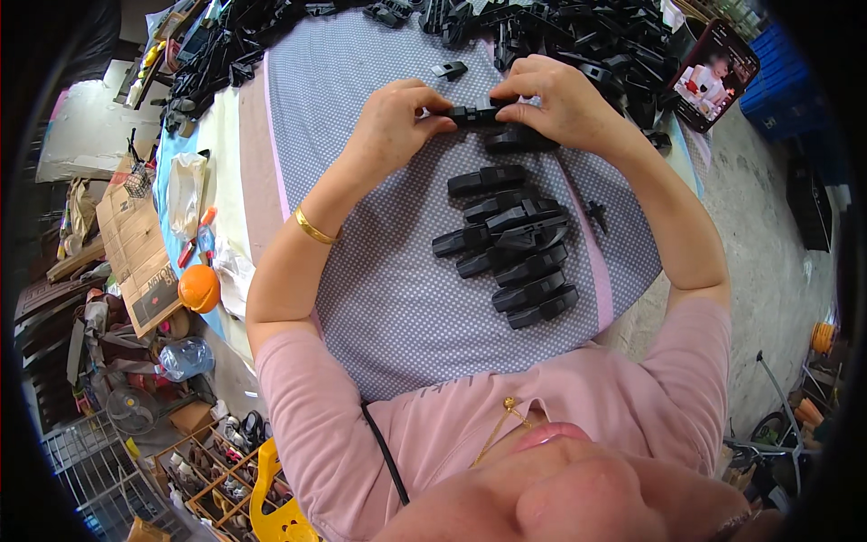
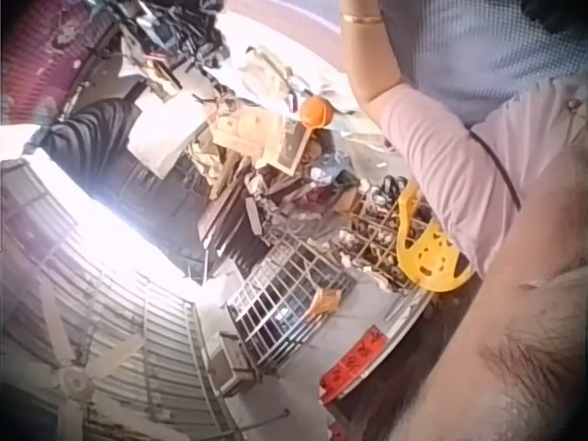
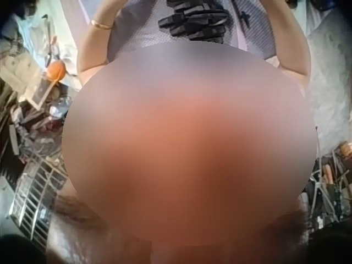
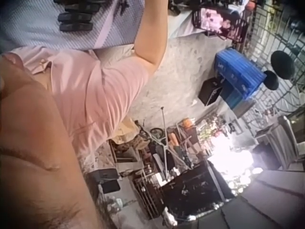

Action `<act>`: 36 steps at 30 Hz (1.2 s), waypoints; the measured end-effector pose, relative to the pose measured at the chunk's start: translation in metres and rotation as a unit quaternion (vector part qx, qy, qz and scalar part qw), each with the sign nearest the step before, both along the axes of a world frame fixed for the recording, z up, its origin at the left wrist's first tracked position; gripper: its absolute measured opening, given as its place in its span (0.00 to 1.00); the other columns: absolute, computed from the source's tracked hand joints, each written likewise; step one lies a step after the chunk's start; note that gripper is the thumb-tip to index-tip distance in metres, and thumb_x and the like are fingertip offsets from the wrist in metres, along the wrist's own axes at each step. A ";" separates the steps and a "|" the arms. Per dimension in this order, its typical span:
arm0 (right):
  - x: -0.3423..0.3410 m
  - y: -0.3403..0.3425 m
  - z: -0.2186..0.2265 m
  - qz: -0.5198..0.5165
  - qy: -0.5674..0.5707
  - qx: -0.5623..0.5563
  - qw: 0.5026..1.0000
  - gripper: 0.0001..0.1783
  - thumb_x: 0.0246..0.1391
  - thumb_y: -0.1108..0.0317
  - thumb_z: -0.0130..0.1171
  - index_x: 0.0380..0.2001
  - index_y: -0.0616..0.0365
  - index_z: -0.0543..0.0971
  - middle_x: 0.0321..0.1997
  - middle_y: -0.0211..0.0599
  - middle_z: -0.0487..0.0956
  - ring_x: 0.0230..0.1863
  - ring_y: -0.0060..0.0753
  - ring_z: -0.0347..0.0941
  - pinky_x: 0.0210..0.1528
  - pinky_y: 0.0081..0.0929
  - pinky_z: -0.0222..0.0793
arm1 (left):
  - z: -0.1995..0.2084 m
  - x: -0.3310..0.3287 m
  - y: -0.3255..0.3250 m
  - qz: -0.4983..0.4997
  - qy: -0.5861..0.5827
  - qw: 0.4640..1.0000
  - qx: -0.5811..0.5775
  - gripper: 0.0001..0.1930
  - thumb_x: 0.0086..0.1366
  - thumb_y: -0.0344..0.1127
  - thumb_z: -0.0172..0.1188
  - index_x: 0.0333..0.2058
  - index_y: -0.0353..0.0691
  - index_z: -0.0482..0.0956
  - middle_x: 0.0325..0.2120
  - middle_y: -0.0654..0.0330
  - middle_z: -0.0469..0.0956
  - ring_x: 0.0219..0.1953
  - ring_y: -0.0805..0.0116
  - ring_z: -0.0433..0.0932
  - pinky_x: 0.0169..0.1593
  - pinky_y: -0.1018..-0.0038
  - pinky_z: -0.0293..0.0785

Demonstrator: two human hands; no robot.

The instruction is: Assembling small black plastic components at a workstation.

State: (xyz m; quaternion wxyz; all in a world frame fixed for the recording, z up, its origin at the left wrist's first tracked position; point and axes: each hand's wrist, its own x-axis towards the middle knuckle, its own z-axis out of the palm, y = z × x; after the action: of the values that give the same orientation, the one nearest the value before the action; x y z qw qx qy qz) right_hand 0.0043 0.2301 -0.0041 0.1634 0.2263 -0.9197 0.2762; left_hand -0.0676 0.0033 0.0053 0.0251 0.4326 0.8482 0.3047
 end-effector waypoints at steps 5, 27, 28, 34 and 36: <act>0.004 0.006 0.005 -0.002 0.042 0.054 0.998 0.12 0.40 0.69 0.66 0.32 0.61 0.80 0.29 0.36 0.75 0.35 0.37 0.71 0.37 0.30 0.68 | 0.003 0.005 0.002 0.016 -0.015 1.000 -0.009 0.10 0.51 0.33 0.66 0.31 0.35 0.82 0.28 0.57 0.78 0.30 0.63 0.77 0.35 0.72 0.74; -0.023 -0.016 -0.022 0.014 0.111 -0.020 0.994 0.16 0.49 0.63 0.62 0.40 0.59 0.79 0.44 0.36 0.77 0.46 0.38 0.69 0.48 0.30 0.69 | -0.027 -0.151 0.065 -0.039 0.262 0.959 0.100 0.21 0.61 0.48 0.58 0.47 0.41 0.77 0.49 0.49 0.74 0.51 0.56 0.72 0.56 0.67 0.65; -0.021 -0.016 -0.022 0.010 0.084 -0.012 0.996 0.17 0.49 0.64 0.62 0.42 0.58 0.78 0.47 0.36 0.76 0.47 0.39 0.69 0.50 0.31 0.68 | -0.038 -0.152 0.076 -0.023 0.247 0.965 0.089 0.23 0.60 0.50 0.58 0.49 0.41 0.75 0.52 0.49 0.71 0.55 0.55 0.68 0.59 0.67 0.62; -0.016 -0.015 -0.021 -0.026 0.051 0.026 0.998 0.19 0.51 0.61 0.60 0.46 0.56 0.76 0.50 0.36 0.74 0.49 0.38 0.67 0.52 0.31 0.67 | -0.046 -0.131 0.099 -0.034 0.152 0.986 0.052 0.18 0.61 0.49 0.53 0.41 0.44 0.80 0.50 0.53 0.72 0.54 0.54 0.68 0.59 0.64 0.61; -0.016 -0.015 -0.018 -0.031 0.048 0.031 0.998 0.19 0.52 0.61 0.59 0.47 0.55 0.76 0.49 0.35 0.74 0.50 0.38 0.67 0.53 0.31 0.67 | -0.041 -0.110 0.091 -0.042 0.097 0.993 0.060 0.16 0.63 0.45 0.52 0.39 0.40 0.81 0.49 0.53 0.73 0.51 0.55 0.70 0.57 0.65 0.62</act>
State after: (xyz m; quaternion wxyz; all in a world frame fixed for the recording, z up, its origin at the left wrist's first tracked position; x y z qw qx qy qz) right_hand -0.0113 0.2152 -0.0225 0.2087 0.2160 -0.9255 0.2308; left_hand -0.1776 0.0942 -0.0353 -0.0702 0.4963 0.8076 0.3107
